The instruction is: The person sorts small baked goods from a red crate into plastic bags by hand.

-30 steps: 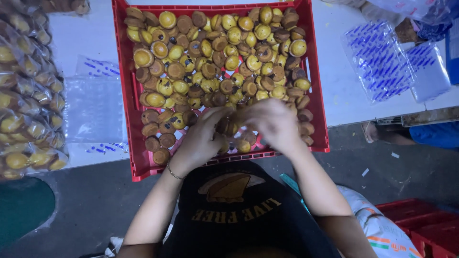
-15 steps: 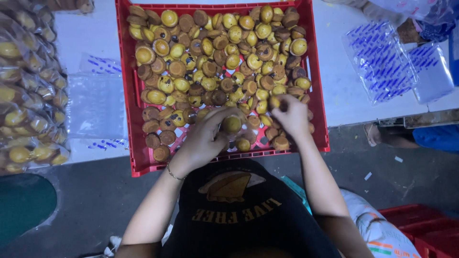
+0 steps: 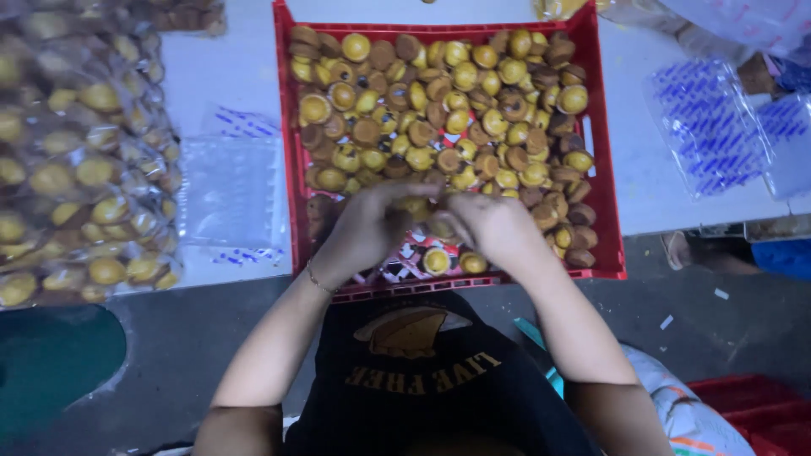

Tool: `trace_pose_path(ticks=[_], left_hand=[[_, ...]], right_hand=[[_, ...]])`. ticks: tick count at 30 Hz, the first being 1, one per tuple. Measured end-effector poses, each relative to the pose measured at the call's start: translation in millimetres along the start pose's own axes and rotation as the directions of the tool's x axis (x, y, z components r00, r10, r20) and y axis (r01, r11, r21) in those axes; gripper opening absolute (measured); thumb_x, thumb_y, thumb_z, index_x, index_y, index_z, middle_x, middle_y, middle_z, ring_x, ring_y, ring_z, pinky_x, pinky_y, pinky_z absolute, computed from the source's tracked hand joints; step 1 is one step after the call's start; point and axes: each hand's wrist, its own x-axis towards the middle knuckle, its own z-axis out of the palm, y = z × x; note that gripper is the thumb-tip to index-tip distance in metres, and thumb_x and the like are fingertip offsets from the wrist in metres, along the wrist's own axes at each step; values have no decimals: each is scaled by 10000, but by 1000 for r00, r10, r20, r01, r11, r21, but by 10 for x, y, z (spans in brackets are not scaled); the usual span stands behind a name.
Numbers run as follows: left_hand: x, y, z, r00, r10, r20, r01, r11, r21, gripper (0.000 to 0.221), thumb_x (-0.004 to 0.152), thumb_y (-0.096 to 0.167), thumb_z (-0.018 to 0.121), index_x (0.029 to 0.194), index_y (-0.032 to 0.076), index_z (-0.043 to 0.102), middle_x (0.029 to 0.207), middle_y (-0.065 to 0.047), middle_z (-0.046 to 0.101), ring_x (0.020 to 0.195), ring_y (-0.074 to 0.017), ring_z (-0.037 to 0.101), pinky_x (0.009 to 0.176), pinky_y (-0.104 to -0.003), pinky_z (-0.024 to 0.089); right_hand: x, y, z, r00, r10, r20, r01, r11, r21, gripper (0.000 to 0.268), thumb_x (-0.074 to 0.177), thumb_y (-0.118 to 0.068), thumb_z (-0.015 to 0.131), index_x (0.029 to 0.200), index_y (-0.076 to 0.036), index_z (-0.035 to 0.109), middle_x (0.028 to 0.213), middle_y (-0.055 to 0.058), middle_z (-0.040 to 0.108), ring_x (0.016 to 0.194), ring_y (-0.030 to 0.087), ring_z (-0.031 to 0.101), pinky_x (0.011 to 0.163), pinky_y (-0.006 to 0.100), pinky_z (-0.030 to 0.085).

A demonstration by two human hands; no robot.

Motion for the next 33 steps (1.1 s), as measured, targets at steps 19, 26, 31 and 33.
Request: trace_pose_path(ticks=[19,26,31,33], left_hand=[[1539,-1917,-3050,927,16,-374,236,750,618,254,791,1,695,882,209,810,854,-87,778,829,-266,732,784,-392,565],[1743,-3635,-3220,633,195,-750,628,438,644,289,690,-164,668,875,59,681,801,-151,717,650,-344,729,539,-475,606],[1076,-2575,-2722,732,141,-667,397,707,585,582,919,-133,598,1369,131,342,1416,-172,273,1125,-379,646,612,-332,585],[495,-2282,-2378,789,134,-599,237,834,498,893,1106,-58,667,1685,207,40,1738,-140,-108,1561,-359,586,630,-150,574]], right_hand=[[-448,-260,326,672,740,-2,-616,560,553,296,1081,-194,450,1036,-80,720,797,40,697,681,135,615,688,284,468],[-572,-262,769,619,749,236,-759,492,427,246,976,-220,613,1054,-83,801,1043,10,839,880,120,762,797,254,538],[-551,-141,770,729,673,128,-652,624,431,220,878,-229,738,1053,-96,759,1047,11,807,895,130,765,793,268,570],[-479,-90,745,784,620,18,-560,695,451,255,791,-246,848,984,-126,731,1014,-31,793,965,120,752,873,273,553]])
